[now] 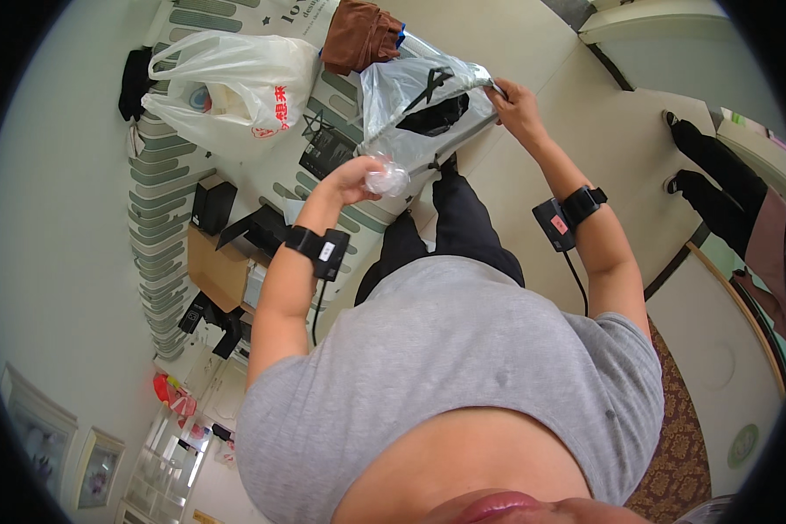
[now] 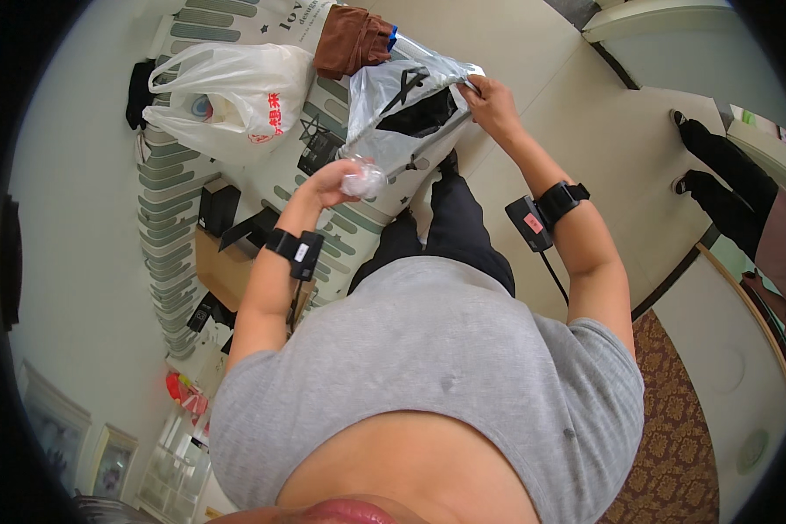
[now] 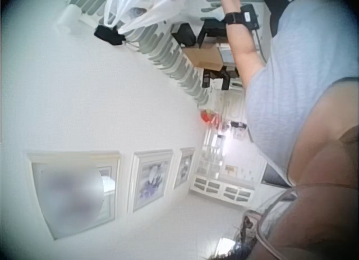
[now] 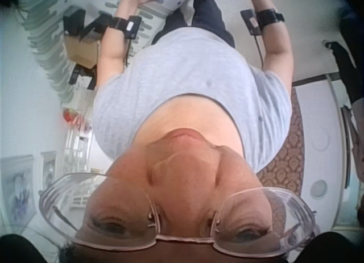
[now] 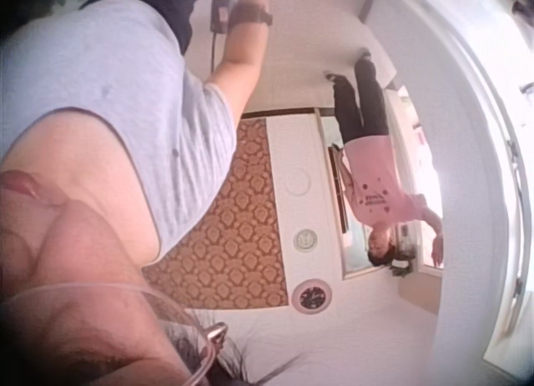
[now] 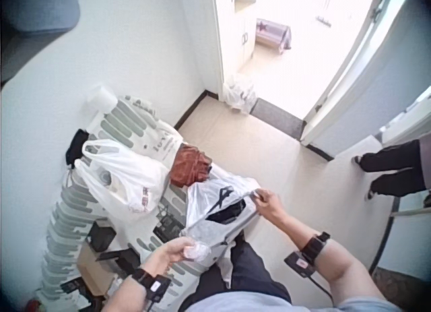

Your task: The person unboxes various electronic items and accessories, removing them from plastic wrapping and organizing them on a surface.

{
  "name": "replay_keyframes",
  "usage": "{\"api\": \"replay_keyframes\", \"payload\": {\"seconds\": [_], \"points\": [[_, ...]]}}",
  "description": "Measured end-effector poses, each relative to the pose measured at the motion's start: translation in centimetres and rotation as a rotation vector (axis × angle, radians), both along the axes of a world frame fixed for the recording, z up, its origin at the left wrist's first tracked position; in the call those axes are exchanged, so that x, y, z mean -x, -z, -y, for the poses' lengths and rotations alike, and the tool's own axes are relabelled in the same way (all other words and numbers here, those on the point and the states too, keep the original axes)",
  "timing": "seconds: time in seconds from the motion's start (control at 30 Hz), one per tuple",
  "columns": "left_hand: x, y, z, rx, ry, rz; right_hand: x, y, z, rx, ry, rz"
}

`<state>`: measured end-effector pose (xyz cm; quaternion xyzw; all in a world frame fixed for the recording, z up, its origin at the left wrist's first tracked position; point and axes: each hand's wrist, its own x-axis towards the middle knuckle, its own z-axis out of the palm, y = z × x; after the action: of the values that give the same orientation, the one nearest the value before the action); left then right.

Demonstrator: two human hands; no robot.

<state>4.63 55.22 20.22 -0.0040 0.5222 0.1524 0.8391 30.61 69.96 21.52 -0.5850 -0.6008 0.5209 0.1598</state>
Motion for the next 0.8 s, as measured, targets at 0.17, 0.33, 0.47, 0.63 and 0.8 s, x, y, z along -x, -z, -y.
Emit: {"api": "replay_keyframes", "payload": {"seconds": [0.17,0.33,0.47,0.63,0.8], "points": [[2.8,-3.7,0.0,-0.353,-0.513,0.547,0.9,0.7,0.7,-0.002,-0.024,-0.080],[4.8,-4.5,1.7,-0.240,-0.503,0.224,0.1,2.1,0.6,-0.105,-0.198,0.059],[3.1,-1.9,4.0,-0.181,-0.146,0.052,-0.1,2.4,0.0,0.041,-0.115,0.074],[-2.5,1.0,4.3,-0.159,-0.125,0.115,1.0,0.0,-0.5,0.322,0.077,-0.141],[-5.9,2.0,1.8,-0.211,-0.463,0.286,0.9,-0.9,-1.0,0.475,0.140,-0.256]]}}
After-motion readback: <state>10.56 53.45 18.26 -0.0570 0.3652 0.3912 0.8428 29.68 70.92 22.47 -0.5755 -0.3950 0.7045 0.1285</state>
